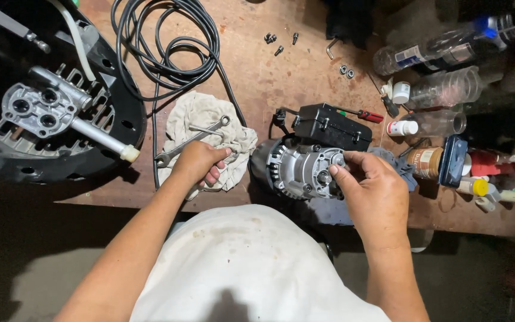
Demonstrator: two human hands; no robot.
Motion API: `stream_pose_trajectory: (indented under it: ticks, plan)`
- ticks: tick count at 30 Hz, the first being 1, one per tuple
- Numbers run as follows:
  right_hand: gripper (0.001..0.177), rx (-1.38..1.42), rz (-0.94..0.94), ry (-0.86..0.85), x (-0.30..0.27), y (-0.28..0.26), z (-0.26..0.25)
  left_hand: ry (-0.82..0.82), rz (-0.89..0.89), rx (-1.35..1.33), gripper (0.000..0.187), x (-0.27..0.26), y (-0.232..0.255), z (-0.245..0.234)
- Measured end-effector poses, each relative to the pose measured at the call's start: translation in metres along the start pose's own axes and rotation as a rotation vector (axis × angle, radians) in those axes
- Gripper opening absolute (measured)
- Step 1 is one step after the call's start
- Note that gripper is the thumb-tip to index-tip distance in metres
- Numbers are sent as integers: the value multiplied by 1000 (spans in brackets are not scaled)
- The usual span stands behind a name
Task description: The person assembles a small electric motor on a workbench. They place several small metal rings into the stator slots, then use a screwdriver to press and seat the rings. The person repeatedly picks up and places the rings and uses the screwdriver to adjust them within the motor housing.
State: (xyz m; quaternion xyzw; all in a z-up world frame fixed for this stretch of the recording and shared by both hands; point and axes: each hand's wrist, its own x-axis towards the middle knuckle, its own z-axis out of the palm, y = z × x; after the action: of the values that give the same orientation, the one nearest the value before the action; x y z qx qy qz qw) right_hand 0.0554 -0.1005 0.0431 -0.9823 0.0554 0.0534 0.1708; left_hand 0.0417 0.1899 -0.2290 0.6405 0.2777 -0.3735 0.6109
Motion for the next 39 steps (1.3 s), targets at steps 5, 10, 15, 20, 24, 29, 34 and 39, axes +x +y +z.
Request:
stream_pose_trajectory:
  ticks: [5, 10, 15, 20, 24, 29, 34, 39]
  plan:
    - [35, -17, -104, 27, -2, 8, 4, -9, -6, -6, 46, 1, -2, 1]
    - [33, -31, -143, 28, -1, 11, 7, -7, -7, -11, 45, 0, -1, 1]
    - [32, -103, -272, 43, 2, 19, 9, -17, -3, -6, 44, 0, -2, 0]
    - [30, -185, -390, 44, 9, 34, 8, -17, -2, -13, 45, -3, 0, 0]
    - [28, -259, -501, 25, 16, 44, 4, -17, 5, -15, 45, 0, -2, 1]
    - [32, -322, -663, 7, 30, 53, 0, -20, 9, -6, 47, 0, -2, 0]
    - [31, -328, -714, -5, 35, 57, -3, -11, 1, -9, 46, 2, -2, 1]
    - [32, -401, -846, -17, 47, 60, -8, -5, -7, -12, 47, 0, -1, 2]
